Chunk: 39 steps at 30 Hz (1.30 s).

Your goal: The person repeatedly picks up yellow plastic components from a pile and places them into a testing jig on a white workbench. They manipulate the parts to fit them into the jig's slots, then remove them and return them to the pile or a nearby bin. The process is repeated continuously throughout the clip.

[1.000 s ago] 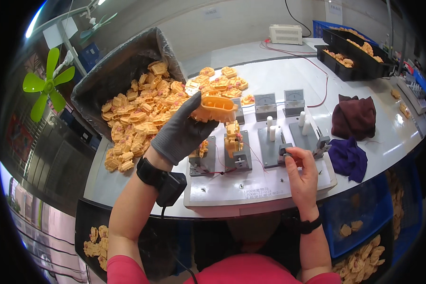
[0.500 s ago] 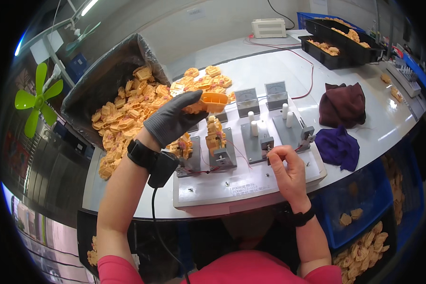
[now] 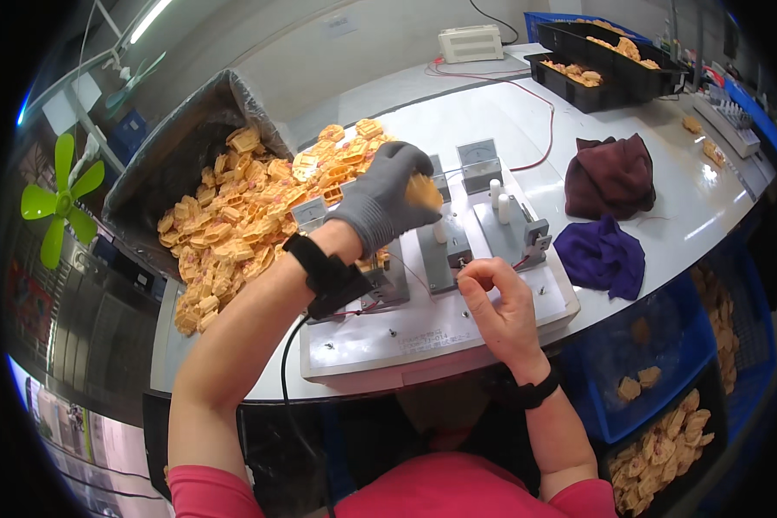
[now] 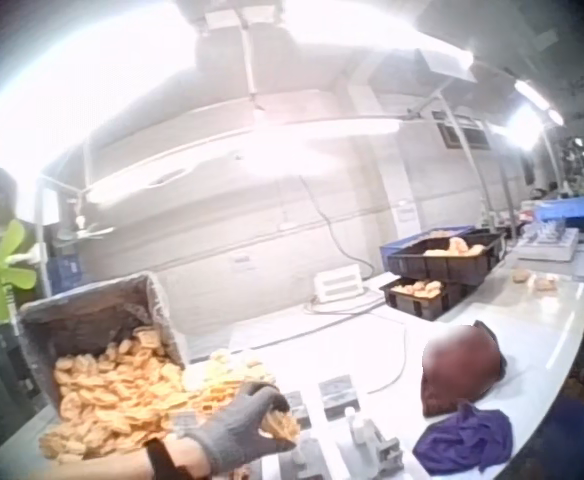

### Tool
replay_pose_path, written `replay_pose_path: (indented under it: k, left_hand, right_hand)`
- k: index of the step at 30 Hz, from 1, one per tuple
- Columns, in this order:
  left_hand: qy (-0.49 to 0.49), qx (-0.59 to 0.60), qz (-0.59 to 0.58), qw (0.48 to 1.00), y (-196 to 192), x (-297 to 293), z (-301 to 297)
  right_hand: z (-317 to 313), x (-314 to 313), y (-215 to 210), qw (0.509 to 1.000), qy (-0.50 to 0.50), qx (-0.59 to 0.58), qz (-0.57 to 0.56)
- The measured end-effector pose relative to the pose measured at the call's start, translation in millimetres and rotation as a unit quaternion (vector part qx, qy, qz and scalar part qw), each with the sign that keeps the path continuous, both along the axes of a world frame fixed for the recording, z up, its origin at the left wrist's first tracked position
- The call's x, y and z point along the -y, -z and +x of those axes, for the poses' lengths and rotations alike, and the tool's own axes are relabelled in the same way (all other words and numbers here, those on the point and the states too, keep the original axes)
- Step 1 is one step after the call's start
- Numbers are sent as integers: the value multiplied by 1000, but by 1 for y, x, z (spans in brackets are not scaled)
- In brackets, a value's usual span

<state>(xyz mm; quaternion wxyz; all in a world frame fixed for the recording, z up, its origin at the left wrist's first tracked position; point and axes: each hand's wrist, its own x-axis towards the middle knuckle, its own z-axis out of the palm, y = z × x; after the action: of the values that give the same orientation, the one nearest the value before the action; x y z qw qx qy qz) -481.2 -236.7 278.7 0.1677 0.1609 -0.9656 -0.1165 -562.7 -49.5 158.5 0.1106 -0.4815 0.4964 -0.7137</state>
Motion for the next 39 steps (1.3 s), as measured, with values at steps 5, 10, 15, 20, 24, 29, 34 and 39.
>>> replay_pose_path:
  k: [5,10,15,20,24,29,34,39]
  left_hand:
    - [92,112,-45,988,7,-29,12]
    - [120,227,-75,964,2,-33,22]
    - [104,257,20,961,-9,-37,32]
    - [58,62,42,996,-39,-57,99]
    - [-83,-129,170,973,-15,-72,186]
    - [-301,-208,226,903,68,-70,280]
    - [-396,-192,199,876,152,-70,303]
    - [-426,-235,199,851,182,-52,289]
  right_hand:
    - [-4,-1,1,1000,4,0,-3]
    - [-2,0,1,1000,9,-3,3]
    - [7,0,-2,999,2,26,24]
    - [5,5,5,992,113,58,-6]
    - [1,0,10,994,103,1,21]
    - [6,-11,-5,977,60,-167,119]
    - [-3,-18,-9,935,38,-293,194]
    - [-5,-22,-15,925,9,-276,262]
